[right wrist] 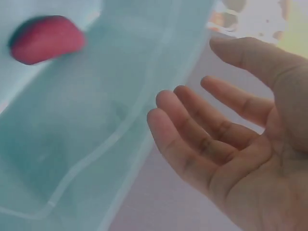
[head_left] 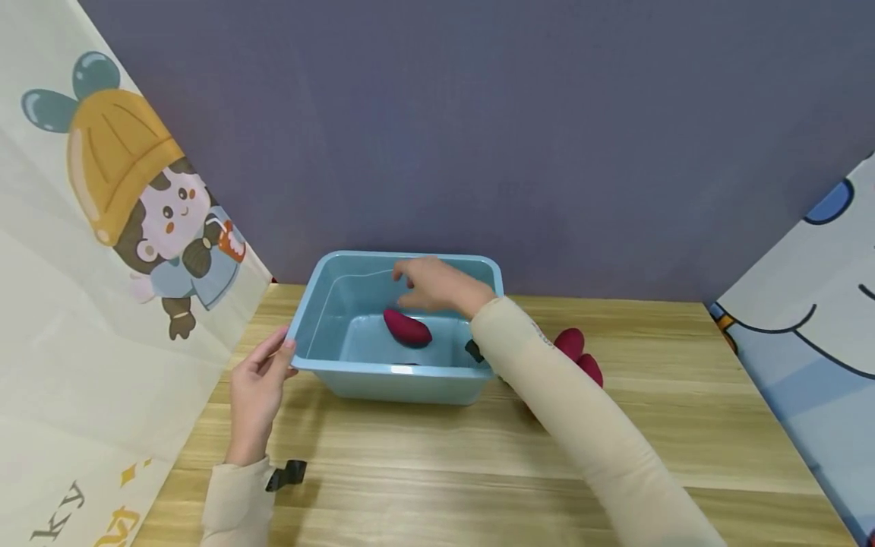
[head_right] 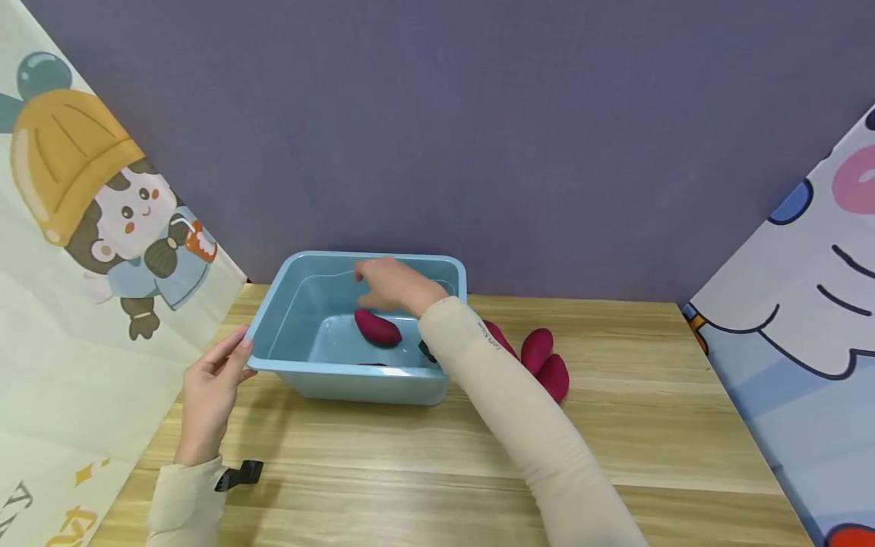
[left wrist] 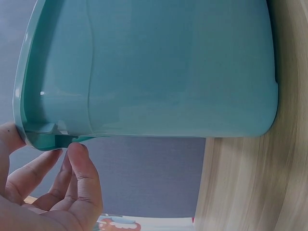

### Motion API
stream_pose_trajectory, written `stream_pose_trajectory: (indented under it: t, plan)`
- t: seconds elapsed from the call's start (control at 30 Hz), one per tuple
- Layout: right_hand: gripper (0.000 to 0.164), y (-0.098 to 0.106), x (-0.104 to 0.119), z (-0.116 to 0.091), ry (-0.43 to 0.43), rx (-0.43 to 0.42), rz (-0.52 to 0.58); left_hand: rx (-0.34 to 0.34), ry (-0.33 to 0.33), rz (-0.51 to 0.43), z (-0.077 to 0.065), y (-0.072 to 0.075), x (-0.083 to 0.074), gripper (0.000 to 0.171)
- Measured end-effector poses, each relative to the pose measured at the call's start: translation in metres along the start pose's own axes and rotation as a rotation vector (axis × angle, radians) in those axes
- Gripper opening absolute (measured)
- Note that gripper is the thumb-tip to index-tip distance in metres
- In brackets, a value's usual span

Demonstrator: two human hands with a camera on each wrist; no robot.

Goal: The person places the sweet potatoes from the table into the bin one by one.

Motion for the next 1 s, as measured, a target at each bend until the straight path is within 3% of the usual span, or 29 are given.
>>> stream_pose_trajectory:
  t: [0.2, 0.47, 0.7, 1.0]
  plan:
    - [0.042, 0.033, 0.019, -0.037, 0.037, -0.106, -0.021, 0.008, 0.008, -0.003, 0.0, 0.0, -0.001, 0.047]
    - [0.04, 0.052, 0.021, -0.119, 0.063, -0.335, -0.069, 0.006, 0.019, 0.004, 0.0, 0.001, -0.001, 0.047]
    - [0.041, 0.035, 0.0, -0.184, 0.036, -0.477, -0.114, -0.005, 0.034, -0.016, -0.002, 0.004, 0.0, 0.046]
    - [0.039, -0.003, -0.044, -0.255, -0.067, -0.551, -0.139, 0.001, 0.051, -0.05, -0.001, 0.001, 0.001, 0.047]
Point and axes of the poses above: each hand's wrist, its own z-axis towards the middle knuckle, its own y-axis out of the back of the hand, x = y × z, the point moved 8 cm from there along z, towards the middle knuckle, and after that the axes turned 12 degrees about y, right-handed, at the moved point
